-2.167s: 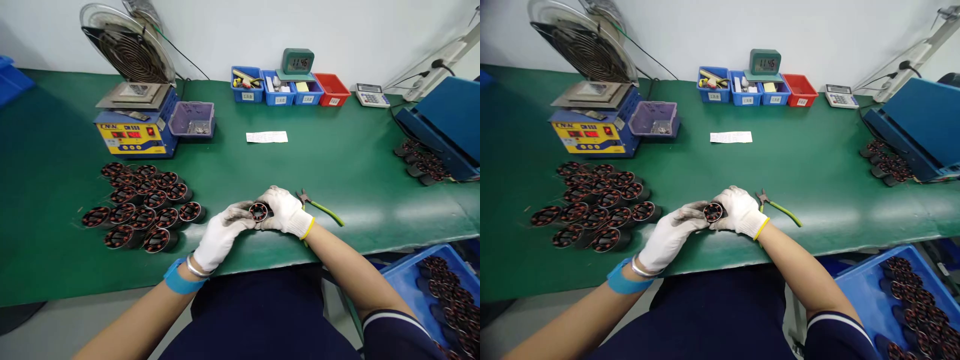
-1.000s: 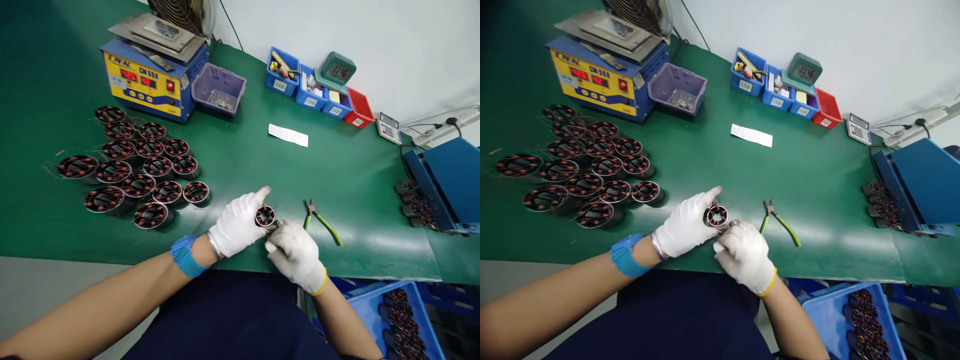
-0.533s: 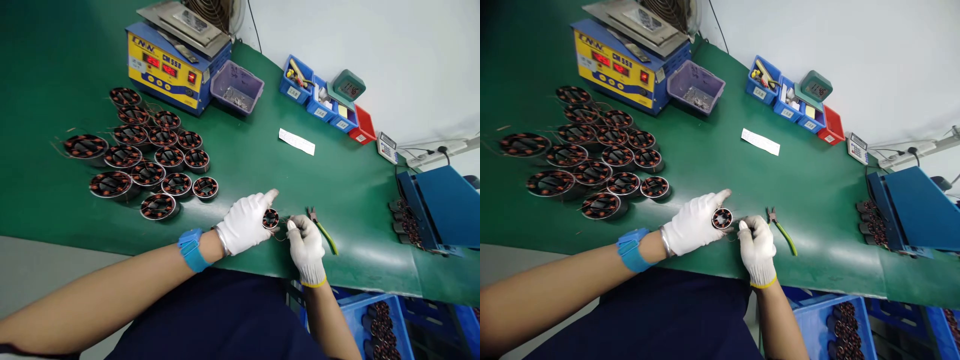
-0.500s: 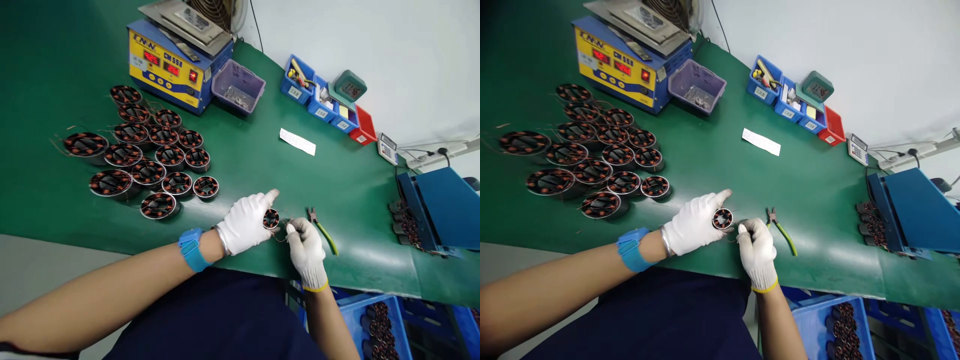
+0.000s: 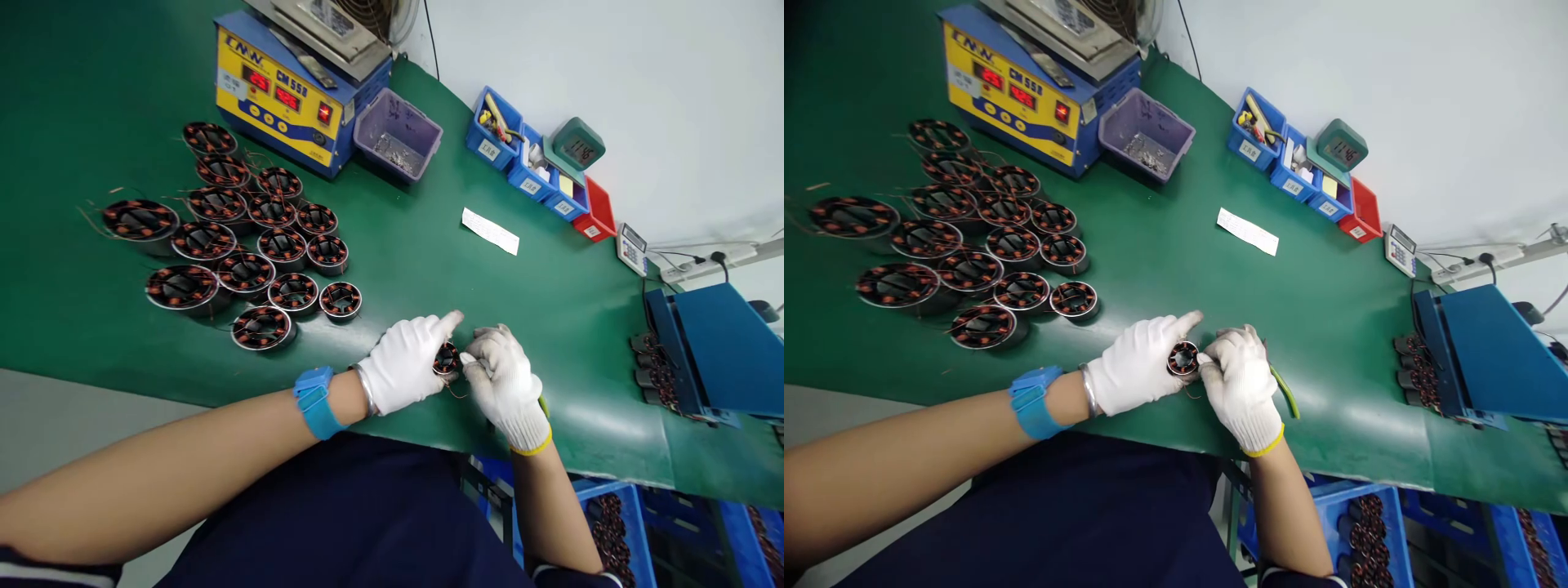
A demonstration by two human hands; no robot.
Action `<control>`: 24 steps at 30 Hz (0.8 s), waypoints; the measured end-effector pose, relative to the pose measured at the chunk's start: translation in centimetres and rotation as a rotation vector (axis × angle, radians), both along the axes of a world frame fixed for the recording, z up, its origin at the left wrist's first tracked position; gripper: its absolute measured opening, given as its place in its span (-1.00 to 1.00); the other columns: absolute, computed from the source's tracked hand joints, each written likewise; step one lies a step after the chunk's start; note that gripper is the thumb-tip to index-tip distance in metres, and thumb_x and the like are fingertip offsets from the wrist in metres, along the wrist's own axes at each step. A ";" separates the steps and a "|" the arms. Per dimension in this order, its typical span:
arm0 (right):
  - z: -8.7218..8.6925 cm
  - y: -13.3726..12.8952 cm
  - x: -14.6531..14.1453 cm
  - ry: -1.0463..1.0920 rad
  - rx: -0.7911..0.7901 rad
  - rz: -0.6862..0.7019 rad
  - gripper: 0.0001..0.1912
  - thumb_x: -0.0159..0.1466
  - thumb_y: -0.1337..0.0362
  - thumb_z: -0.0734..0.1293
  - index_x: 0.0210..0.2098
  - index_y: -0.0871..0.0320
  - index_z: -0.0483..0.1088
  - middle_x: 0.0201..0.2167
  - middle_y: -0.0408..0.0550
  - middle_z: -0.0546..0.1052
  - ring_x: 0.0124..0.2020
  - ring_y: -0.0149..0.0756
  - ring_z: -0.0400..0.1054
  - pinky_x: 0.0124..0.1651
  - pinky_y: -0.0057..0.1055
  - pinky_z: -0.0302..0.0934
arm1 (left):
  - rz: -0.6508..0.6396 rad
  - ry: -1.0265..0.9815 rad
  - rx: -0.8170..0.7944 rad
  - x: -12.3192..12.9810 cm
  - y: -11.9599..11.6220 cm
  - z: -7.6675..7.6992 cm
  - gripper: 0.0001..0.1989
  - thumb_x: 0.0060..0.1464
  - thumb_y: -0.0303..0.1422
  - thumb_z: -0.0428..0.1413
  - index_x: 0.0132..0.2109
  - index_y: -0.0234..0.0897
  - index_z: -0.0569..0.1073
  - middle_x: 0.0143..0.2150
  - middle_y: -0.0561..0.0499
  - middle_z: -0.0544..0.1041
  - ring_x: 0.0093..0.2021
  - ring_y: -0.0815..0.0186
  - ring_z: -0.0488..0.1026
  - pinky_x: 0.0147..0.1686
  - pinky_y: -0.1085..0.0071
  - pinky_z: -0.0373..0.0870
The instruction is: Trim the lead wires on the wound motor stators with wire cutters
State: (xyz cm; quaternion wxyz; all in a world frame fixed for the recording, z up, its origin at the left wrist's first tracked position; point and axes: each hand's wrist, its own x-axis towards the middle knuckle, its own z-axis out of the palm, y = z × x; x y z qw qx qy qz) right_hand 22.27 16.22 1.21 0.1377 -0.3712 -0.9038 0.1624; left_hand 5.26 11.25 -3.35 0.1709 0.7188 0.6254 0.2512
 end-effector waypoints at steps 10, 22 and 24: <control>-2.0 0.9 -0.3 0.240 -0.173 -0.328 -0.81 0.27 0.22 0.23 -0.45 0.11 0.32 -0.32 0.01 0.49 -0.11 -0.17 0.39 -0.01 -0.19 0.26 | -0.056 -0.021 -0.038 -0.4 0.1 0.3 -0.25 0.05 -0.18 0.16 0.32 -0.28 0.10 -0.10 -0.10 0.45 -0.14 0.05 0.46 -0.22 0.20 0.41; -0.8 0.3 1.5 0.027 -0.239 -0.458 -0.85 0.23 0.17 0.28 -0.37 0.11 0.39 -0.36 -0.04 0.52 -0.29 -0.20 0.41 -0.21 -0.24 0.29 | -0.064 -0.052 -0.032 -0.6 0.0 0.1 -0.17 0.04 -0.17 0.20 0.36 -0.25 0.02 -0.04 -0.12 0.46 -0.09 0.06 0.45 -0.15 0.19 0.41; -0.2 -0.3 1.9 0.089 -0.171 -0.437 -0.84 0.24 0.14 0.29 -0.31 0.10 0.39 -0.27 -0.01 0.53 -0.17 -0.16 0.42 -0.11 -0.19 0.31 | -0.063 -0.053 -0.028 -0.6 0.0 0.1 -0.19 0.05 -0.16 0.18 0.36 -0.25 0.03 -0.04 -0.11 0.46 -0.09 0.06 0.45 -0.15 0.19 0.41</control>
